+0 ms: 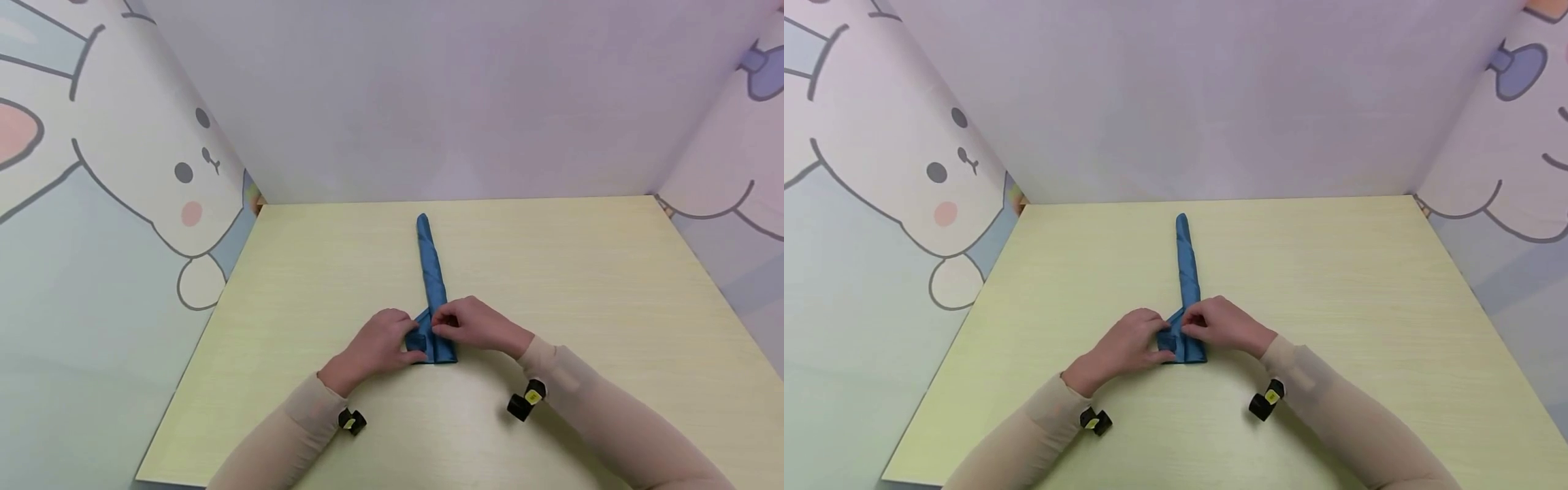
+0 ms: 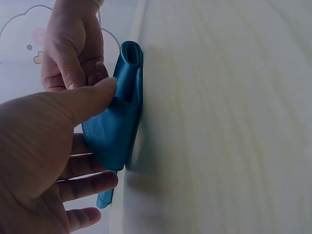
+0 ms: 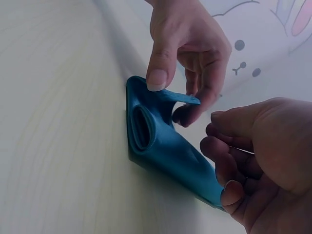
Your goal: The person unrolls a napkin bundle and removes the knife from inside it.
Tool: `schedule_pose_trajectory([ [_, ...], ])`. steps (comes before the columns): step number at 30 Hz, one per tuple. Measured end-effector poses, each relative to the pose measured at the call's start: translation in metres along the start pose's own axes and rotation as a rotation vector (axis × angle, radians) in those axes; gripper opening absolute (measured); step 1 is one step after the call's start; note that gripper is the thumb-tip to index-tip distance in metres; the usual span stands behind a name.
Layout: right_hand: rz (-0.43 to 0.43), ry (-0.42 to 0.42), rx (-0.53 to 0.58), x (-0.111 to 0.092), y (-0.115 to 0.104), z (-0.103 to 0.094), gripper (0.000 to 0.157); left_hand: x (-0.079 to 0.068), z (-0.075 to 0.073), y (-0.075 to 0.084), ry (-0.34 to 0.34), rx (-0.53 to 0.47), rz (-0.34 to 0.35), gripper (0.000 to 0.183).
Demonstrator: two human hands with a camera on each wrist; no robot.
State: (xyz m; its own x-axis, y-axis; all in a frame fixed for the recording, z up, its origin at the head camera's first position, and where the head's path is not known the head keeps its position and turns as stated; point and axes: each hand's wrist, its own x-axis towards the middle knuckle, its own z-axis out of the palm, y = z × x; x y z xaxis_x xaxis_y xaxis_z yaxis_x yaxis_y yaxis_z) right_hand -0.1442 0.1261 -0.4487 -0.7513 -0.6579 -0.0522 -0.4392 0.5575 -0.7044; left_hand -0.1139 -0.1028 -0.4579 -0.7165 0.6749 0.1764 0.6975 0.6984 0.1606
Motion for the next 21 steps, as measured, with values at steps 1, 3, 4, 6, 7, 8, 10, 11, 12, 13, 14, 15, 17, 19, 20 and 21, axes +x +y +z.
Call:
schedule_pose_trajectory([
  [1,0.003,0.012,-0.002,-0.001,0.0,0.0,0.007,0.0,0.0,0.0,0.001,0.003,-0.004,0.043],
  [3,0.0,0.038,-0.005,-0.001,0.001,-0.001,0.005,-0.001,0.0,0.0,-0.001,0.004,-0.02,0.042],
  [4,-0.011,0.053,-0.015,-0.001,0.001,-0.001,0.005,-0.001,0.0,0.001,-0.002,0.004,-0.032,0.041],
  [6,-0.031,0.081,-0.048,-0.001,0.001,-0.001,0.007,-0.002,0.0,0.0,-0.002,0.006,-0.057,0.039],
  [7,-0.049,0.093,-0.066,-0.001,0.001,0.0,0.009,-0.002,0.0,0.0,-0.001,0.005,-0.069,0.038],
  [8,-0.063,0.104,-0.09,0.0,0.001,0.0,0.01,-0.002,0.001,-0.001,0.0,0.0,-0.083,0.037],
  [10,-0.08,0.121,-0.14,0.0,0.0,0.002,0.014,-0.004,0.003,-0.002,0.009,-0.013,-0.106,0.034],
  [11,-0.085,0.127,-0.158,0.001,0.001,0.003,0.016,-0.004,0.004,-0.003,0.016,-0.021,-0.114,0.033],
  [12,-0.087,0.132,-0.171,0.001,0.001,0.004,0.017,-0.005,0.004,-0.004,0.025,-0.03,-0.121,0.031],
  [13,-0.091,0.138,-0.184,0.001,0.002,0.004,0.019,-0.006,0.005,-0.005,0.031,-0.039,-0.128,0.03],
  [14,-0.093,0.142,-0.198,0.001,0.003,0.005,0.021,-0.007,0.004,-0.005,0.036,-0.051,-0.134,0.029],
  [15,-0.096,0.147,-0.206,0.001,0.003,0.006,0.023,-0.008,0.004,-0.006,0.039,-0.058,-0.14,0.028],
  [17,-0.105,0.158,-0.219,0.0,0.004,0.006,0.029,-0.01,0.004,-0.007,0.044,-0.072,-0.151,0.026],
  [19,-0.11,0.165,-0.226,-0.001,0.004,0.007,0.035,-0.012,0.003,-0.008,0.043,-0.079,-0.161,0.025],
  [20,-0.11,0.167,-0.231,-0.001,0.003,0.007,0.038,-0.014,0.002,-0.008,0.043,-0.083,-0.163,0.025],
  [21,-0.11,0.169,-0.233,-0.002,0.003,0.007,0.041,-0.015,0.001,-0.008,0.041,-0.086,-0.165,0.025],
])
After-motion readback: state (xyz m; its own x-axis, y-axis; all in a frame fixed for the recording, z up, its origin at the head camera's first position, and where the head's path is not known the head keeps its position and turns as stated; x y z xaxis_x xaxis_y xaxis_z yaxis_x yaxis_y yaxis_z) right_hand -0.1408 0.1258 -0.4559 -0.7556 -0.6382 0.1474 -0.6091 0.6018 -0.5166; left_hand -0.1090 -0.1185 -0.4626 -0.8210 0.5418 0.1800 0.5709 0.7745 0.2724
